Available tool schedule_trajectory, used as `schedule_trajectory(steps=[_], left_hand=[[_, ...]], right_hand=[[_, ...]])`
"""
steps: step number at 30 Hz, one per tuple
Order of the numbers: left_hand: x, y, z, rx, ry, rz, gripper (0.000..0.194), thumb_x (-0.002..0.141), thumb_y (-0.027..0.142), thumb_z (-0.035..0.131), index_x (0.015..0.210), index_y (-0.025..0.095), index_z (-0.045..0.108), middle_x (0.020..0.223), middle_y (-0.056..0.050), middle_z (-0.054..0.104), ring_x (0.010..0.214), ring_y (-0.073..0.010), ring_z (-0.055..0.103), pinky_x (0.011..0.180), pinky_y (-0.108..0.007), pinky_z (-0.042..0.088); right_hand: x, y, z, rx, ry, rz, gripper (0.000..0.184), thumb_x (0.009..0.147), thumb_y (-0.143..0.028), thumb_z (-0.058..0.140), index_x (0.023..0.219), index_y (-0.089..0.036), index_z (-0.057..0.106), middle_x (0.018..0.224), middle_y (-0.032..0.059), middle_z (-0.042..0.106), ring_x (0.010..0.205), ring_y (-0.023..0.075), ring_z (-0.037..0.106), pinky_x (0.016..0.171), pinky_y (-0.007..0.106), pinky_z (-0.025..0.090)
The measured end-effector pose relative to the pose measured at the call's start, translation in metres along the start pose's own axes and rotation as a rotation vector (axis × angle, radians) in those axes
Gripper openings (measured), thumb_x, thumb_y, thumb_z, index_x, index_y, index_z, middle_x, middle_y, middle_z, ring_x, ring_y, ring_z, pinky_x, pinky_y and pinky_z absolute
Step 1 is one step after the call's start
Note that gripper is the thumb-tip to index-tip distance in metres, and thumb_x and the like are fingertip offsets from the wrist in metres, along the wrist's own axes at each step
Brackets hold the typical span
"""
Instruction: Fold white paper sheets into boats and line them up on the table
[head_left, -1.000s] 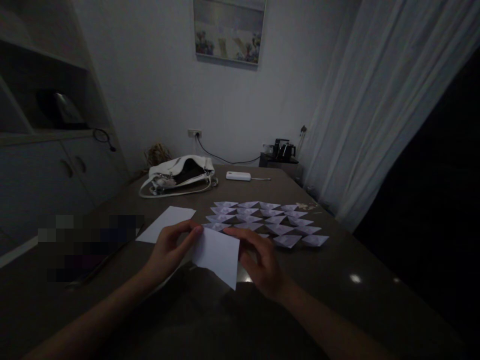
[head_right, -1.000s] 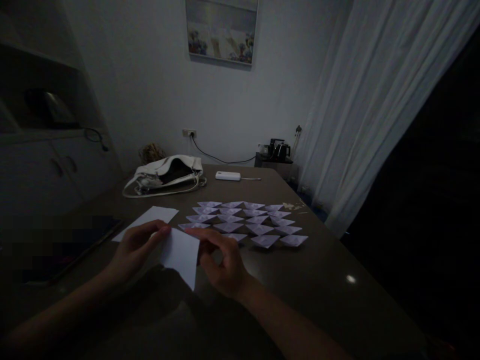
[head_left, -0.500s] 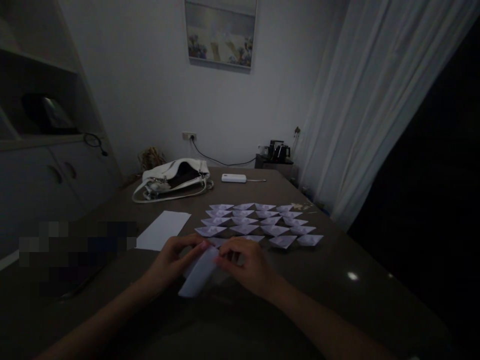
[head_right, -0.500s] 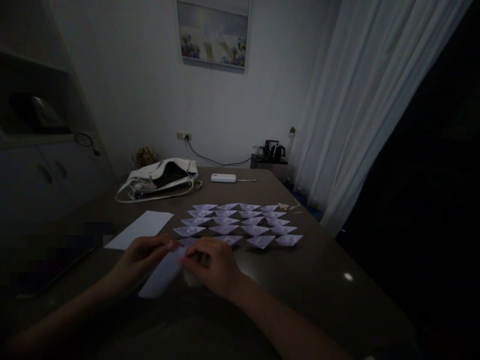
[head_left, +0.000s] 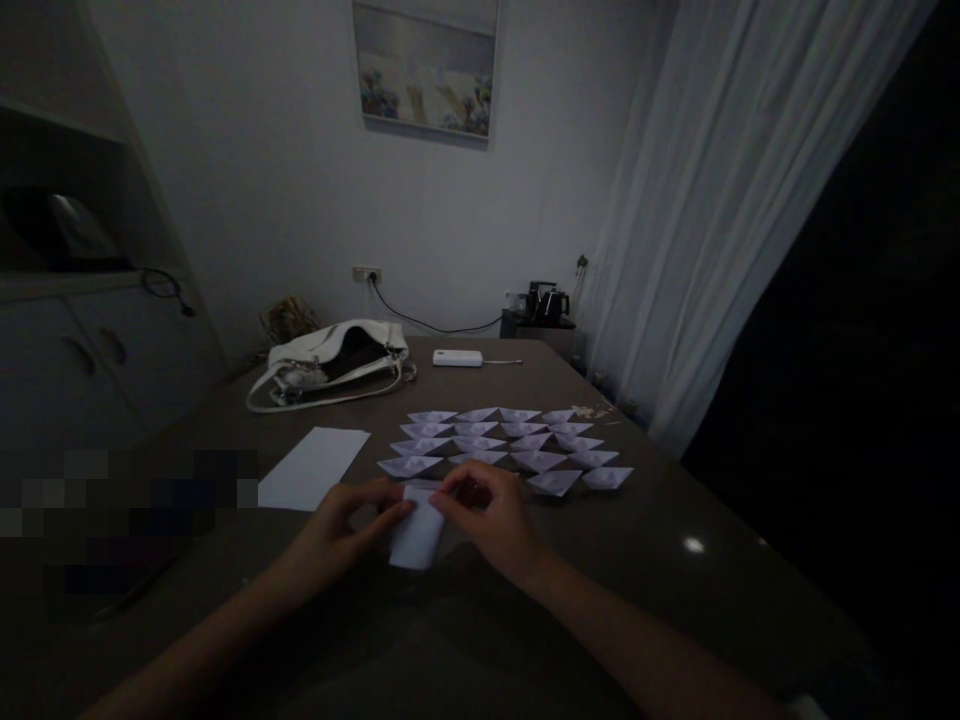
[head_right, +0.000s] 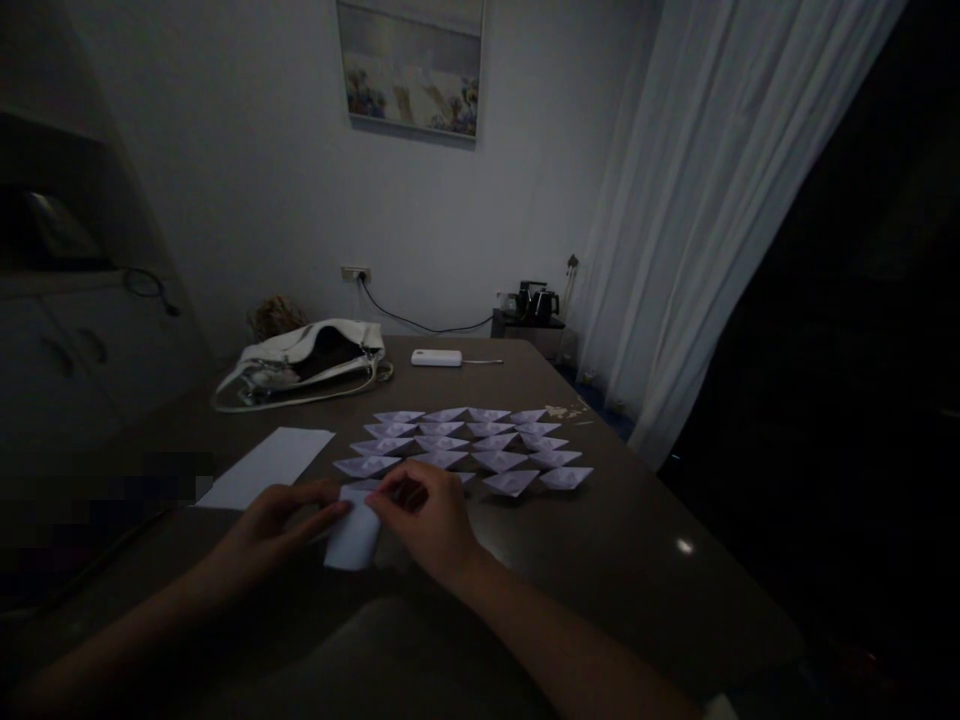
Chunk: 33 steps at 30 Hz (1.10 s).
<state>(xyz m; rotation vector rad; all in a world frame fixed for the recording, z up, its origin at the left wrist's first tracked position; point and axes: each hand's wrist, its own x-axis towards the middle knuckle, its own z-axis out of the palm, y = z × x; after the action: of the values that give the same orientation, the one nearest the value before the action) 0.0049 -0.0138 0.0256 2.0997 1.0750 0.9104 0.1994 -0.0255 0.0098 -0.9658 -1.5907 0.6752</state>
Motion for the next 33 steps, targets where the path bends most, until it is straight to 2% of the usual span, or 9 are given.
schedule_trajectory(steps=[6,9,16,21,29,33], left_hand=[[0.0000,-0.0015,0.0008,0.013,0.014,-0.006,0.031,0.082,0.044,0.057,0.071,0.017,0.068,0.067,0.000,0.063,0.066,-0.0171,0.056,0.059,-0.024,0.046],[0.0003,-0.0021,0.0015,0.015,-0.015,-0.008,0.032,0.085,0.042,0.054,0.071,0.017,0.066,0.067,0.000,0.061,0.066,-0.0167,0.056,0.059,-0.025,0.046],[0.0000,-0.0037,0.0018,-0.012,-0.068,0.017,0.032,0.087,0.041,0.051,0.071,0.016,0.065,0.068,0.000,0.059,0.068,-0.0163,0.055,0.060,-0.024,0.044],[-0.0026,-0.0079,0.0024,-0.049,-0.030,0.009,0.029,0.086,0.040,0.053,0.075,0.017,0.067,0.072,0.000,0.061,0.071,-0.0170,0.057,0.063,-0.024,0.046],[-0.0014,-0.0067,0.0008,-0.028,-0.030,0.079,0.030,0.087,0.037,0.052,0.069,0.017,0.064,0.067,0.001,0.058,0.068,-0.0158,0.057,0.066,-0.025,0.045],[-0.0012,-0.0055,-0.0011,-0.009,-0.074,0.088,0.033,0.089,0.037,0.050,0.067,0.016,0.063,0.066,0.001,0.057,0.065,-0.0151,0.055,0.062,-0.024,0.043]], right_hand=[[-0.0010,0.0032,0.0021,0.112,-0.001,0.034,0.012,0.072,-0.024,0.072,0.073,-0.018,0.063,0.067,-0.0007,0.063,0.060,0.0113,0.057,0.055,0.021,0.044],[-0.0014,0.0037,0.0025,0.141,0.001,0.039,0.012,0.072,-0.025,0.072,0.073,-0.017,0.062,0.067,-0.0008,0.063,0.060,0.0112,0.056,0.055,0.022,0.044],[-0.0018,0.0004,0.0021,0.150,0.006,0.031,0.012,0.072,-0.023,0.072,0.072,-0.017,0.062,0.066,-0.0012,0.062,0.058,0.0107,0.056,0.055,0.022,0.043],[-0.0018,-0.0017,0.0026,0.142,0.005,0.032,0.011,0.072,-0.022,0.072,0.072,-0.017,0.062,0.065,-0.0013,0.062,0.058,0.0107,0.055,0.054,0.022,0.043],[-0.0015,0.0017,0.0021,0.119,-0.024,0.072,0.014,0.073,-0.028,0.072,0.080,-0.017,0.068,0.073,0.0019,0.067,0.062,0.0128,0.058,0.057,0.024,0.045],[-0.0022,0.0031,0.0025,0.097,-0.036,0.102,0.014,0.074,-0.030,0.070,0.074,-0.016,0.068,0.066,0.0017,0.065,0.059,0.0130,0.057,0.056,0.025,0.043]])
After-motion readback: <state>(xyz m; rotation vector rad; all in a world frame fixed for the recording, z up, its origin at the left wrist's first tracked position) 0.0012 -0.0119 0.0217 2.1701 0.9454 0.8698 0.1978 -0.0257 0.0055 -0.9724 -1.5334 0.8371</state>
